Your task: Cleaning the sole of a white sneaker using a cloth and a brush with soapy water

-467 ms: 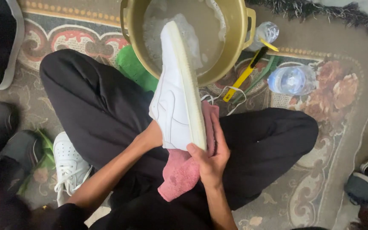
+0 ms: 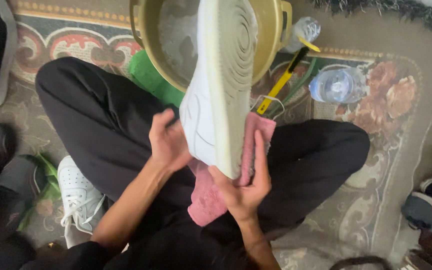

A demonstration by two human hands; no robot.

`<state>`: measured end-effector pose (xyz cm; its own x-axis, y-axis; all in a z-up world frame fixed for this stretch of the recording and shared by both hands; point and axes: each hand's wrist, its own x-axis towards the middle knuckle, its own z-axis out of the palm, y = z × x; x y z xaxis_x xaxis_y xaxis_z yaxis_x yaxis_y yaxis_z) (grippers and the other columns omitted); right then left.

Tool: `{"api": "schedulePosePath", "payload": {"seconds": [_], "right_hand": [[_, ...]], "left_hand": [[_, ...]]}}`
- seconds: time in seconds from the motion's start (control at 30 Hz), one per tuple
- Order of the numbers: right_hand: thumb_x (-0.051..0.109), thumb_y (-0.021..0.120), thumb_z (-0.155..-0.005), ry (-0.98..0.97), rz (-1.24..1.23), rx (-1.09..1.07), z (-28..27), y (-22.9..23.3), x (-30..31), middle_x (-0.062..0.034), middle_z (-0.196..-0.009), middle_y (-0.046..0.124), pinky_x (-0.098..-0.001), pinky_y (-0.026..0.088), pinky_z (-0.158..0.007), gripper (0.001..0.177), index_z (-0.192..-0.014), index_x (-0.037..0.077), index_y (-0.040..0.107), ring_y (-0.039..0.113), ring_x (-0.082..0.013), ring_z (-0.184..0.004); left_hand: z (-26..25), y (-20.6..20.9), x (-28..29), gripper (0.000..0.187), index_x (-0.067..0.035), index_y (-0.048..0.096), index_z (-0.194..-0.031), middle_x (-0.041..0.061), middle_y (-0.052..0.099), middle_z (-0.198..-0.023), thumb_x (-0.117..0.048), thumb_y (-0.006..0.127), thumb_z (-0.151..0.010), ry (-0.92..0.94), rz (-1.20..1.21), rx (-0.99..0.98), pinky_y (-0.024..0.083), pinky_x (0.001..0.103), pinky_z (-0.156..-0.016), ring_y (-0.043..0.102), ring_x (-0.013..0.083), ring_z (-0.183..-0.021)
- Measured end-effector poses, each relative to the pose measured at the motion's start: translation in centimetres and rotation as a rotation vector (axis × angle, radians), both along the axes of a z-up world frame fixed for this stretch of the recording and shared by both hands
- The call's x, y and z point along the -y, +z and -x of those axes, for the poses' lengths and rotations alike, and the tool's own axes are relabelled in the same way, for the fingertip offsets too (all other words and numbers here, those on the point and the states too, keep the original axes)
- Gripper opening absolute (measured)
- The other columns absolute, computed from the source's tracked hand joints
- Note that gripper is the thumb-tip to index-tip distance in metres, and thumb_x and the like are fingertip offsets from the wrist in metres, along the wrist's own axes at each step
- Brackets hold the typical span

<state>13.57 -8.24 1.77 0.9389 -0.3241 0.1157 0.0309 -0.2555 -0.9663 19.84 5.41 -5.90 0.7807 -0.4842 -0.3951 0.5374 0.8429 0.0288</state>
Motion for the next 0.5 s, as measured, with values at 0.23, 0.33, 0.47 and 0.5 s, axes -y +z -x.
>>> {"api": "schedulePosePath", "payload": {"seconds": [0.23,0.33,0.47,0.5], "right_hand": [[0.012,0.098,-0.061,-0.079,0.356,0.188,-1.3,-0.8,-1.1,-0.0326,-0.129,0.064,-0.0499,0.052,-0.103,0.095,-0.140,-0.015,0.052,0.066,-0.0444,-0.121],[0.016,0.101,-0.058,-0.042,0.370,0.178,-0.8,-1.7,-0.9,-0.0303,-0.128,0.066,-0.0481,0.052,-0.103,0.098,-0.140,-0.013,0.054,0.067,-0.0414,-0.121],[0.022,0.095,-0.071,-0.006,0.210,0.028,-0.4,-2.7,2.2,-0.0270,-0.137,0.063,-0.0476,0.046,-0.110,0.086,-0.143,-0.007,0.056,0.057,-0.0388,-0.131],[0.024,0.084,-0.082,0.040,0.192,-0.126,-0.4,-2.6,3.2,-0.0213,-0.133,0.067,-0.0468,0.047,-0.109,0.066,-0.138,-0.001,0.061,0.061,-0.0356,-0.129]], "left_hand": [[-4.4,3.0,2.7,0.084,0.001,0.060,-0.136,0.023,0.064,-0.132,-0.066,0.057,-0.086,-0.110,-0.436,-0.172,0.046,0.049,-0.110,0.063,0.0287,-0.120],[-4.4,0.6,2.2,0.086,0.001,0.058,-0.138,0.023,0.062,-0.135,-0.067,0.057,-0.086,-0.079,-0.394,-0.164,0.044,0.050,-0.111,0.061,0.0303,-0.122],[-4.5,-2.5,1.5,0.090,0.000,0.055,-0.141,0.024,0.058,-0.139,-0.070,0.057,-0.085,-0.045,-0.326,-0.150,0.041,0.052,-0.114,0.058,0.0325,-0.126],[-4.5,-3.3,1.2,0.092,0.000,0.053,-0.142,0.024,0.057,-0.141,-0.071,0.057,-0.084,-0.020,-0.298,-0.141,0.039,0.053,-0.115,0.056,0.0336,-0.128]]}}
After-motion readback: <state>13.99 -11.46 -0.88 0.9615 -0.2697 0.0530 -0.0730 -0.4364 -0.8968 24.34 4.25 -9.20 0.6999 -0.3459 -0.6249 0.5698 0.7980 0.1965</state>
